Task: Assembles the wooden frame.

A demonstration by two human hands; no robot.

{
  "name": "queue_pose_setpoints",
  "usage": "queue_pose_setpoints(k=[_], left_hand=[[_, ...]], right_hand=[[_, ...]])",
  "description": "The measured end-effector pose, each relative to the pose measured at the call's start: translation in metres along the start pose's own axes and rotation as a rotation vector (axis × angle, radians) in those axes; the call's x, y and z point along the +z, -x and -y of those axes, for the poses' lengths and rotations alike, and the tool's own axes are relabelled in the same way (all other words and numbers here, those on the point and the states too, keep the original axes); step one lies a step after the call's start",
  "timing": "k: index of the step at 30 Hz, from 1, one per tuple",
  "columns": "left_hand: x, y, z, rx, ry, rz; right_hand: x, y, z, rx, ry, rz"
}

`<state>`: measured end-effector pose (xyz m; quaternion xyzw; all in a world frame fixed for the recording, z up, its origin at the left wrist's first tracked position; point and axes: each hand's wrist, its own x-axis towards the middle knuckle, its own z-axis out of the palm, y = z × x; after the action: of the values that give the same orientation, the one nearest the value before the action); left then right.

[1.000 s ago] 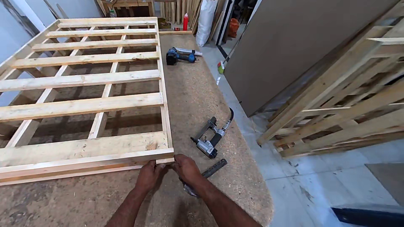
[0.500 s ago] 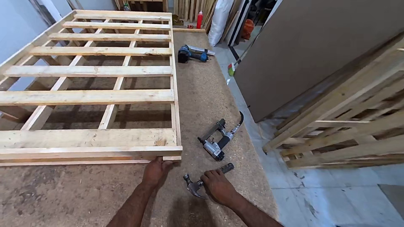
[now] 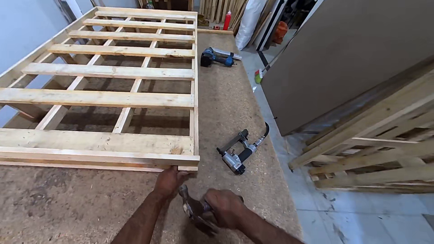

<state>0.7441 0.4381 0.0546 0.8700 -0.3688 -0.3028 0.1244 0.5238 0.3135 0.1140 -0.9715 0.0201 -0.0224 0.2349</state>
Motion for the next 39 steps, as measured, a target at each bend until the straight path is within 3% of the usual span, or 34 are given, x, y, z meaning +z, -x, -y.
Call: queue_pose_setpoints(k=[3, 5, 8, 9, 12, 17, 20, 23, 25, 27, 29, 31, 35, 39], left_hand=[[-0.001, -0.003, -0.002, -0.031, -0.072, 0.034], [-0.008, -0.003, -0.006, -0.034, -0.079, 0.072], [-0.005, -0.003, 0.000, -0.006, -0.032, 0.037], [-0.003, -0.003, 0.001, -0.002, -0.021, 0.027], [-0.004, -0.005, -0.004, -0.031, -0.071, 0.053], [0.000, -0.007, -0.001, -0.022, -0.051, -0.003], [-0.013, 0.014, -0.009, -0.053, -0.078, -0.023], [-0.040, 0.060, -0.020, 0.010, -0.156, -0.243], [-0.060, 0.073, -0.032, 0.206, -0.205, -0.517], [-0.083, 0.057, -0.038, 0.378, -0.264, -0.645], [-0.099, 0.020, -0.035, 0.442, -0.301, -0.584], [-0.102, -0.010, -0.033, 0.324, -0.357, -0.411], [-0.106, -0.022, -0.041, 0.222, -0.395, -0.235], [-0.106, -0.023, -0.041, 0.209, -0.440, -0.216]], right_hand=[[-0.010, -0.033, -0.013, 0.322, 0.035, 0.370], [-0.018, -0.029, -0.007, 0.250, 0.055, 0.320], [-0.008, -0.014, -0.001, -0.094, 0.084, -0.055], [-0.006, -0.016, -0.005, -0.089, 0.094, -0.062], [-0.008, -0.024, -0.021, 0.217, 0.097, 0.236], [0.016, 0.015, -0.009, -0.013, 0.073, 0.052], [0.026, 0.017, -0.006, 0.131, 0.064, 0.239], [0.027, 0.011, -0.009, 0.200, 0.031, 0.374], [0.026, 0.005, -0.011, 0.138, 0.035, 0.359], [0.025, -0.012, -0.019, 0.124, 0.048, 0.326], [0.025, -0.033, -0.030, 0.202, 0.049, 0.313], [0.026, -0.041, -0.030, 0.194, 0.075, 0.339], [0.024, -0.027, -0.020, -0.069, 0.125, 0.330], [0.012, -0.039, -0.032, 0.158, 0.091, 0.357]])
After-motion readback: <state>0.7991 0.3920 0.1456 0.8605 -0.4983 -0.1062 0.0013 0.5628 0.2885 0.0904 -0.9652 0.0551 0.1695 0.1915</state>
